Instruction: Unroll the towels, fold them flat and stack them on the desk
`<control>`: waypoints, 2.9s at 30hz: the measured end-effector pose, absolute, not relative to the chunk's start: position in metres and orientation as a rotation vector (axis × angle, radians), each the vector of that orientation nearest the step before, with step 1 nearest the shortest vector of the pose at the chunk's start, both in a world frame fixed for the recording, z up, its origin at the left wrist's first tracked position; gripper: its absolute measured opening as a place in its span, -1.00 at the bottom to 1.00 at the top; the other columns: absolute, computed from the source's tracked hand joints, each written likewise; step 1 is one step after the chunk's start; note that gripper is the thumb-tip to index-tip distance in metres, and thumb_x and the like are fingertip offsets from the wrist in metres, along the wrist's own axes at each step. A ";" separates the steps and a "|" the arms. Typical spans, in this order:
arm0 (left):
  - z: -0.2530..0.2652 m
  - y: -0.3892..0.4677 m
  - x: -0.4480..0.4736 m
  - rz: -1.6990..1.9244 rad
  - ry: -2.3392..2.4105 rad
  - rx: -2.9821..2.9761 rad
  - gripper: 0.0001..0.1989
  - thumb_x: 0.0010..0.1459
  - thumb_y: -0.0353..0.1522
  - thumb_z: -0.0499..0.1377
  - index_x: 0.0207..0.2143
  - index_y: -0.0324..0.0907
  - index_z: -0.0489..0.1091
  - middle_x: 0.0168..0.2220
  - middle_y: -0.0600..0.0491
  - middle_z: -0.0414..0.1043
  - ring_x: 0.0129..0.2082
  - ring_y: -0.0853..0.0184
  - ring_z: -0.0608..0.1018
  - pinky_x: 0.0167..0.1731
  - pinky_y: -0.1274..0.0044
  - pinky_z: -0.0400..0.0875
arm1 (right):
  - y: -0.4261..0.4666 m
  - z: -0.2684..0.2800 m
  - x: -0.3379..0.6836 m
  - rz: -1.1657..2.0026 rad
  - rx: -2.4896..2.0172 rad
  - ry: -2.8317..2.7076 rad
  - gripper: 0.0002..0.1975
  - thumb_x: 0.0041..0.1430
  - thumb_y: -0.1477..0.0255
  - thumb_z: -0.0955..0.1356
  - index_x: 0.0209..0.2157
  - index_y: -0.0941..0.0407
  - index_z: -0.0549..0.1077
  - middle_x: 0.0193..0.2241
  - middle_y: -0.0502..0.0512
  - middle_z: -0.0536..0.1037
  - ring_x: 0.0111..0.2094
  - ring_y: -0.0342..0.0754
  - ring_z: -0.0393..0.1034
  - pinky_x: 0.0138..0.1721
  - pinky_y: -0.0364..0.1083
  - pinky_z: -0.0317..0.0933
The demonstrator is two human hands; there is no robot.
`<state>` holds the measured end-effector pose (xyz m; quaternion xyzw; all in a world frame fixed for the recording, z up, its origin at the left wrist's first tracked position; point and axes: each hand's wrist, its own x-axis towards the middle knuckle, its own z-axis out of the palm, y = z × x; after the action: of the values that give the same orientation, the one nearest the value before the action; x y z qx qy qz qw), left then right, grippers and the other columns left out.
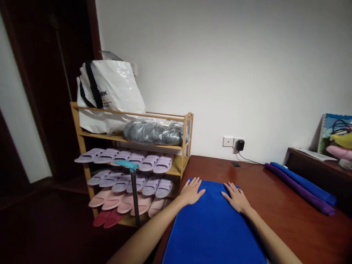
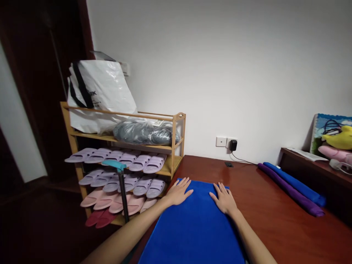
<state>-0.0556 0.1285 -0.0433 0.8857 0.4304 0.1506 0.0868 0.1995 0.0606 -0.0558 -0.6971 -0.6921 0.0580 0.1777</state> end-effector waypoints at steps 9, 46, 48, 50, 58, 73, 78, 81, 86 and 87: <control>-0.005 0.039 -0.082 0.367 1.102 2.769 -0.37 0.31 -0.04 -0.22 0.31 -0.18 -0.10 0.33 -0.05 -0.22 0.31 0.24 -0.13 0.23 0.30 -0.20 | -0.016 -0.034 0.166 0.057 -2.051 -2.000 -0.21 0.17 -0.09 -0.02 0.28 0.10 -0.08 0.30 0.12 -0.17 0.31 -0.02 -0.33 0.28 0.08 -0.27; -0.016 -0.021 -0.103 0.223 0.863 2.780 -0.41 0.30 -0.06 -0.12 0.31 -0.05 -0.10 0.33 0.00 -0.20 0.31 0.16 -0.10 0.22 0.18 -0.18 | -0.087 -0.050 0.134 0.107 -2.014 -2.096 -0.26 0.12 -0.13 0.02 0.25 -0.07 -0.01 0.28 0.02 -0.13 0.30 0.07 -0.31 0.25 0.18 -0.20; -0.011 -0.007 -0.095 0.183 0.928 2.776 -0.40 0.29 -0.06 -0.12 0.30 -0.08 -0.06 0.32 -0.04 -0.19 0.30 0.14 -0.10 0.21 0.15 -0.20 | -0.071 -0.044 0.136 0.152 -2.014 -2.100 -0.23 0.13 -0.14 0.00 0.26 -0.02 -0.02 0.29 0.07 -0.13 0.30 0.05 -0.33 0.26 0.18 -0.25; -0.007 -0.003 -0.087 0.177 1.021 2.773 -0.40 0.29 -0.07 -0.12 0.29 -0.10 -0.04 0.32 -0.07 -0.20 0.30 0.09 -0.13 0.19 0.08 -0.24 | -0.063 -0.039 0.134 0.179 -2.045 -2.065 -0.20 0.11 -0.15 -0.02 0.26 0.00 -0.01 0.29 0.10 -0.14 0.31 0.05 -0.34 0.26 0.18 -0.27; -0.035 -0.011 -0.065 0.220 1.184 2.687 -0.32 0.26 0.03 -0.26 0.32 -0.11 -0.15 0.34 -0.10 -0.29 0.30 -0.05 -0.21 0.09 -0.13 -0.34 | -0.068 -0.044 0.125 0.238 -2.174 -2.027 -0.13 0.03 -0.23 -0.05 0.26 -0.05 -0.04 0.30 0.09 -0.19 0.31 0.12 -0.42 0.25 0.21 -0.31; -0.038 0.117 -0.051 0.213 1.204 2.750 -0.36 0.25 0.03 -0.27 0.30 -0.02 -0.08 0.34 -0.01 -0.21 0.31 0.09 -0.14 0.11 -0.09 -0.30 | 0.053 -0.057 0.154 0.280 -2.119 -2.029 -0.20 0.07 -0.20 -0.07 0.27 -0.12 -0.10 0.31 -0.01 -0.22 0.32 0.04 -0.44 0.26 0.17 -0.38; -0.042 0.131 -0.050 0.249 1.223 2.744 -0.35 0.25 0.03 -0.29 0.30 -0.01 -0.08 0.34 0.01 -0.22 0.31 0.09 -0.14 0.12 -0.07 -0.34 | 0.074 -0.060 0.161 0.287 -2.131 -2.028 -0.22 0.08 -0.18 -0.05 0.27 -0.14 -0.10 0.31 -0.04 -0.23 0.32 0.02 -0.46 0.26 0.15 -0.41; -0.044 0.135 -0.049 0.264 1.222 2.739 -0.34 0.24 0.05 -0.27 0.30 0.00 -0.07 0.33 0.02 -0.20 0.31 0.09 -0.13 0.12 -0.07 -0.33 | 0.081 -0.059 0.162 0.323 -2.107 -2.044 -0.21 0.07 -0.19 -0.05 0.27 -0.13 -0.09 0.31 -0.01 -0.23 0.31 0.04 -0.46 0.26 0.17 -0.40; -0.044 0.134 -0.051 0.310 1.227 2.742 -0.36 0.26 0.05 -0.31 0.30 0.02 -0.08 0.33 0.03 -0.20 0.31 0.11 -0.14 0.14 -0.03 -0.33 | 0.072 -0.057 0.192 0.418 -1.988 -2.113 -0.31 0.11 -0.16 -0.05 0.22 -0.24 -0.01 0.29 -0.14 -0.12 0.31 -0.07 -0.33 0.26 0.10 -0.26; -0.043 0.133 -0.051 0.319 1.223 2.745 -0.37 0.26 0.05 -0.30 0.30 0.04 -0.08 0.33 0.03 -0.20 0.31 0.11 -0.13 0.14 -0.03 -0.32 | 0.068 -0.057 0.209 0.417 -1.986 -2.105 -0.34 0.12 -0.14 -0.05 0.22 -0.27 0.00 0.29 -0.17 -0.09 0.30 -0.09 -0.30 0.26 0.09 -0.23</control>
<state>-0.0512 0.1332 -0.0435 0.9067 0.4039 0.1055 0.0596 0.2090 0.0680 -0.0566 -0.6752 -0.7157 0.1417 0.1087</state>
